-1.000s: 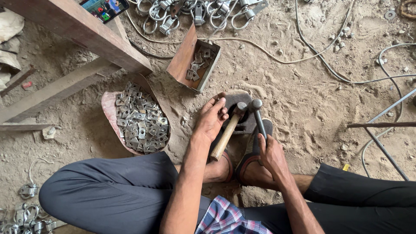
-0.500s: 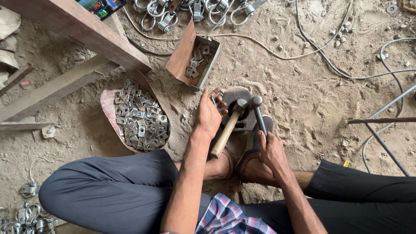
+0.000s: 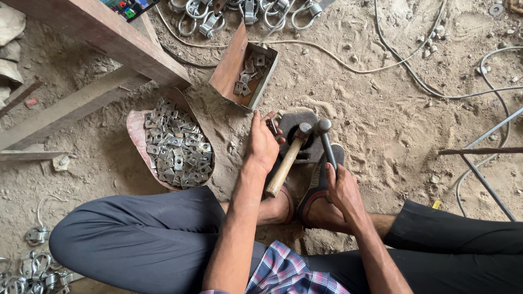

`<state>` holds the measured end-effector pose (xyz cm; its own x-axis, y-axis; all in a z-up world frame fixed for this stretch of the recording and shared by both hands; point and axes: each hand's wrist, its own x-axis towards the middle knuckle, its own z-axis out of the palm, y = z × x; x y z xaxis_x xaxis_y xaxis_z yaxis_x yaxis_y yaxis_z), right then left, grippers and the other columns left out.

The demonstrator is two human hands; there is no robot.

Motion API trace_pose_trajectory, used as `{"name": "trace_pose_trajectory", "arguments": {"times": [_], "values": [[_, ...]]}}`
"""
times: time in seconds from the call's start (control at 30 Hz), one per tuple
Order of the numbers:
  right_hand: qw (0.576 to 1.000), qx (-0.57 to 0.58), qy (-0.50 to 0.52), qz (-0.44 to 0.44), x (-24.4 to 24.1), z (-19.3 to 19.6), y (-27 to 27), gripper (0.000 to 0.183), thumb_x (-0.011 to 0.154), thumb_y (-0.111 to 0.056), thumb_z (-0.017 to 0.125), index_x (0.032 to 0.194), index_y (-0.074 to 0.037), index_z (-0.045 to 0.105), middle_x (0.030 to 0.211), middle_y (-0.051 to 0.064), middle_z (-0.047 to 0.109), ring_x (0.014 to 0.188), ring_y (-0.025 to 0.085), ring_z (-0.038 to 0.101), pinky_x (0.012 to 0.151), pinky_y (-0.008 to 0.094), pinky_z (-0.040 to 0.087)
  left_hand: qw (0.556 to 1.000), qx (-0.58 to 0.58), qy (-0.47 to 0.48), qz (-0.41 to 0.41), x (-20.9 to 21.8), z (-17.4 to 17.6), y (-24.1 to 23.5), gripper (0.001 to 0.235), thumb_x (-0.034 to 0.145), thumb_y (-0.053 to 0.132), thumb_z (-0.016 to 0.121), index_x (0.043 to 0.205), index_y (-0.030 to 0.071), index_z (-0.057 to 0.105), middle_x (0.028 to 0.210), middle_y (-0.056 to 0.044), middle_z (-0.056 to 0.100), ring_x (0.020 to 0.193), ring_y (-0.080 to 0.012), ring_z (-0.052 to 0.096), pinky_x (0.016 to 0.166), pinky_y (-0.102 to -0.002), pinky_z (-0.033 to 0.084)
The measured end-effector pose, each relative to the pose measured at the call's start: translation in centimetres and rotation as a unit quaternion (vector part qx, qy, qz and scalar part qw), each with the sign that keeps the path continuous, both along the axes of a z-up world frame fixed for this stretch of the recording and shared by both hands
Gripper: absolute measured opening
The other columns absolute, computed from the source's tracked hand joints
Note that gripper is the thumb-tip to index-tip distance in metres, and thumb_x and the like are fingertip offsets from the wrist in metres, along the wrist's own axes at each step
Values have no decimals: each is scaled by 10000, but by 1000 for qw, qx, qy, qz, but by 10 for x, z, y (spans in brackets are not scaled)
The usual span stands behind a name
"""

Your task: The person shapes metal pieces by placing them into a central mold and striking them with hammers, then places the finished pieces into a large pile.

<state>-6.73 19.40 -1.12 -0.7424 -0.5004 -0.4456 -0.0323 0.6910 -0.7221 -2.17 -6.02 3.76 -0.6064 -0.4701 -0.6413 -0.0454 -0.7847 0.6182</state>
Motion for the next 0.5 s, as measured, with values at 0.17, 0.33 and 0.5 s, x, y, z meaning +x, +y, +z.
{"name": "trace_pose_trajectory", "arguments": {"times": [0.17, 0.33, 0.5], "values": [[1000, -3, -13, -3, 0, -2, 1, 507, 1089, -415, 398, 938, 2, 645, 554, 72, 599, 376, 126, 503, 288, 323, 412, 1000, 6, 15, -1, -1, -1, -2, 682, 1034, 616, 280, 1334, 54, 521, 957, -33, 452, 837, -151, 448, 741, -349, 414], [1000, 10, -23, -4, 0, -11, 4, 491, 1080, -421, 389, 975, -11, 638, 563, 62, 588, 376, 129, 484, 280, 328, 410, 1000, 11, -22, 13, 1, -12, 1, 678, 1035, 594, 310, 1315, 18, 533, 926, -35, 448, 808, -154, 432, 726, -360, 422], [1000, 17, -9, 1, -1, -8, 2, 506, 1091, -433, 403, 965, -4, 638, 563, 62, 577, 391, 137, 487, 307, 332, 420, 987, -13, 143, 69, -3, -20, -20, 822, 1124, 684, 313, 1442, -66, 422, 1148, -153, 520, 978, -240, 493, 874, -449, 410]]}}
